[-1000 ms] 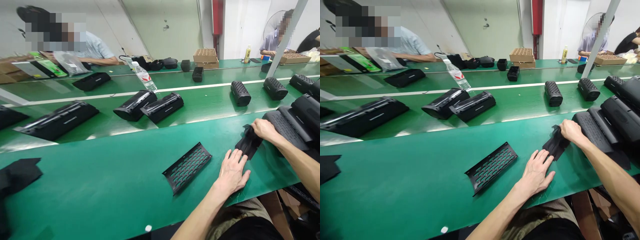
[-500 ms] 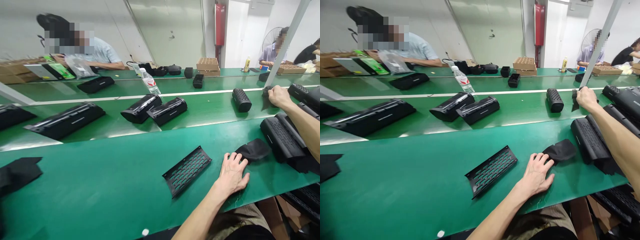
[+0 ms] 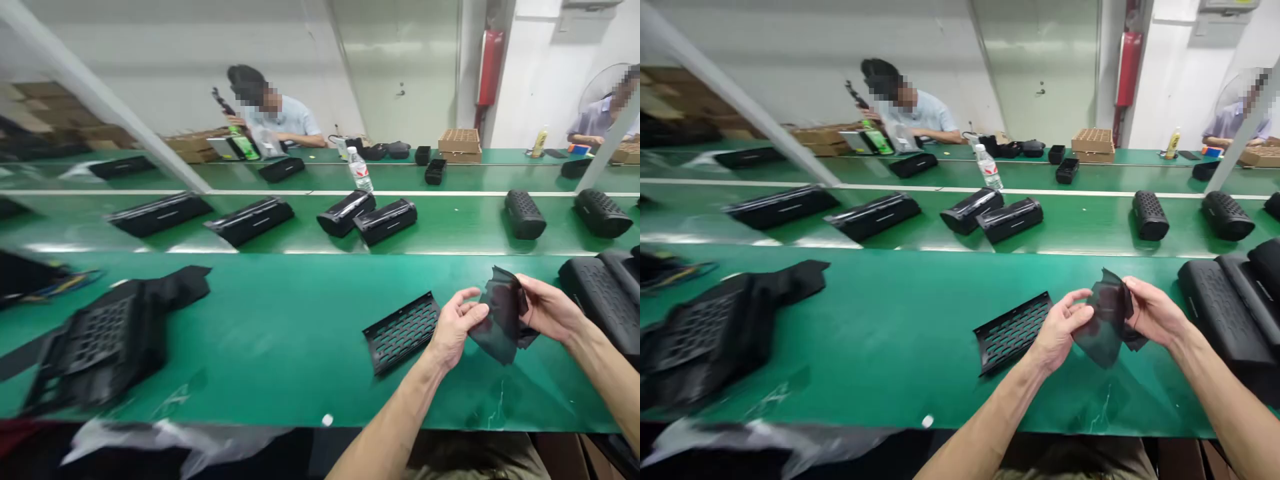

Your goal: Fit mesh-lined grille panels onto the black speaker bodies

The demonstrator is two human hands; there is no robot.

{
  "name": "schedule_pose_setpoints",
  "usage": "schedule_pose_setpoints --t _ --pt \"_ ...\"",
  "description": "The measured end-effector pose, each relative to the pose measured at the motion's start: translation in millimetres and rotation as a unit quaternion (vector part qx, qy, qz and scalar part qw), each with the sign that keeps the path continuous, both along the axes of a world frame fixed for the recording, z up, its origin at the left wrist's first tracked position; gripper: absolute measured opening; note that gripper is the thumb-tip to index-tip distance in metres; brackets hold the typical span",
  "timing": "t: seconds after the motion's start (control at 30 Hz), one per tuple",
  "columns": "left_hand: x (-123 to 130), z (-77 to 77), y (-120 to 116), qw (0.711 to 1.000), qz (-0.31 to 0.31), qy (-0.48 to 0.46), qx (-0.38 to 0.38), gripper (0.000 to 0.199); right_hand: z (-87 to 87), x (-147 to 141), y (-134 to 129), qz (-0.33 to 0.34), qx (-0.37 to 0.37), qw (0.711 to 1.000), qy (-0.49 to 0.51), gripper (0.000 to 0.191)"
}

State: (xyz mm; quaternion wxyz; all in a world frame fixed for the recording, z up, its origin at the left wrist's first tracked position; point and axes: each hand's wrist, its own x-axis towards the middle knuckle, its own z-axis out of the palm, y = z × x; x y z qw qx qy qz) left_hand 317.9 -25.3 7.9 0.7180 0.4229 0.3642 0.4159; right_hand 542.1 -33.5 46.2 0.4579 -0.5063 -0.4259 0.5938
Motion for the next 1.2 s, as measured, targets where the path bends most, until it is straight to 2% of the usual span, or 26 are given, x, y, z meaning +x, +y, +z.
schedule_pose_setpoints --t 0.07,0.17,0.23,0.33,0.4,0.5,0.57,0.6,0.67,0.8,0.87,1.0,1.07,1.13,1.2 --pt "-17.6 1.6 -8.9 0.999 0.019 0.019 -0.017 0.061 -11.5 -16.4 -4.3 0.032 -0.029 0.998 0.037 0.037" --pt "-49.3 7.7 -24.4 0.996 0.039 0.078 -0.001 0.043 -19.4 -38.7 -7.8 0.103 -0.089 0.989 0.051 0.056" --pt "-74.0 14.0 -33.7 0.99 0.026 0.139 0.01 0.034 -21.0 -52.6 -6.3 0.162 -0.078 0.983 -0.046 0.058" --pt "-111.7 23.6 -39.9 0.964 0.031 0.257 0.058 0.022 -23.1 -73.6 6.0 0.223 0.01 0.949 -0.223 0.038" --pt "-133.3 27.3 -36.0 0.923 0.055 0.356 0.133 0.015 -26.1 -88.7 21.5 0.237 0.04 0.932 -0.272 0.032" --pt "-153.8 24.6 -21.0 0.804 0.066 0.538 0.244 0.009 -35.1 -112.8 49.1 0.234 0.068 0.911 -0.332 0.023" --pt "-158.6 17.9 -11.0 0.734 0.057 0.62 0.27 0.008 -43.5 -127.1 64.1 0.227 0.083 0.892 -0.381 0.017" --pt "-159.2 13.8 -7.6 0.715 0.053 0.642 0.271 0.006 -48.0 -132.7 69.3 0.224 0.088 0.882 -0.405 0.016" --pt "-159.4 5.3 -5.2 0.705 0.051 0.658 0.262 0.004 -56.2 -138.9 74.8 0.213 0.093 0.863 -0.449 0.017" --pt "-168.7 -7.7 -12.1 0.679 0.088 0.688 0.241 0.04 -65.1 -131.5 77.2 0.17 0.098 0.841 -0.504 0.025" --pt "-178.5 -12.1 -15.7 0.688 0.106 0.684 0.219 0.045 -66.0 -124.6 80.5 0.16 0.103 0.841 -0.506 0.031" --pt "-193.2 -18.6 -17.9 0.754 0.102 0.623 0.182 0.015 -67.0 -120.2 90.7 0.179 0.116 0.858 -0.468 0.031" --pt "-194.7 -19.8 -18.0 0.787 0.116 0.58 0.173 0.015 -66.9 -121.1 93.0 0.181 0.111 0.872 -0.44 0.025" --pt "-193.4 -19.0 -18.7 0.837 0.133 0.507 0.155 0.02 -64.6 -120.9 90.5 0.184 0.094 0.892 -0.403 0.021" --pt "-190.0 -16.8 -20.7 0.902 0.143 0.394 0.102 0.028 -59.7 -118.6 82.2 0.193 0.067 0.915 -0.348 0.026"
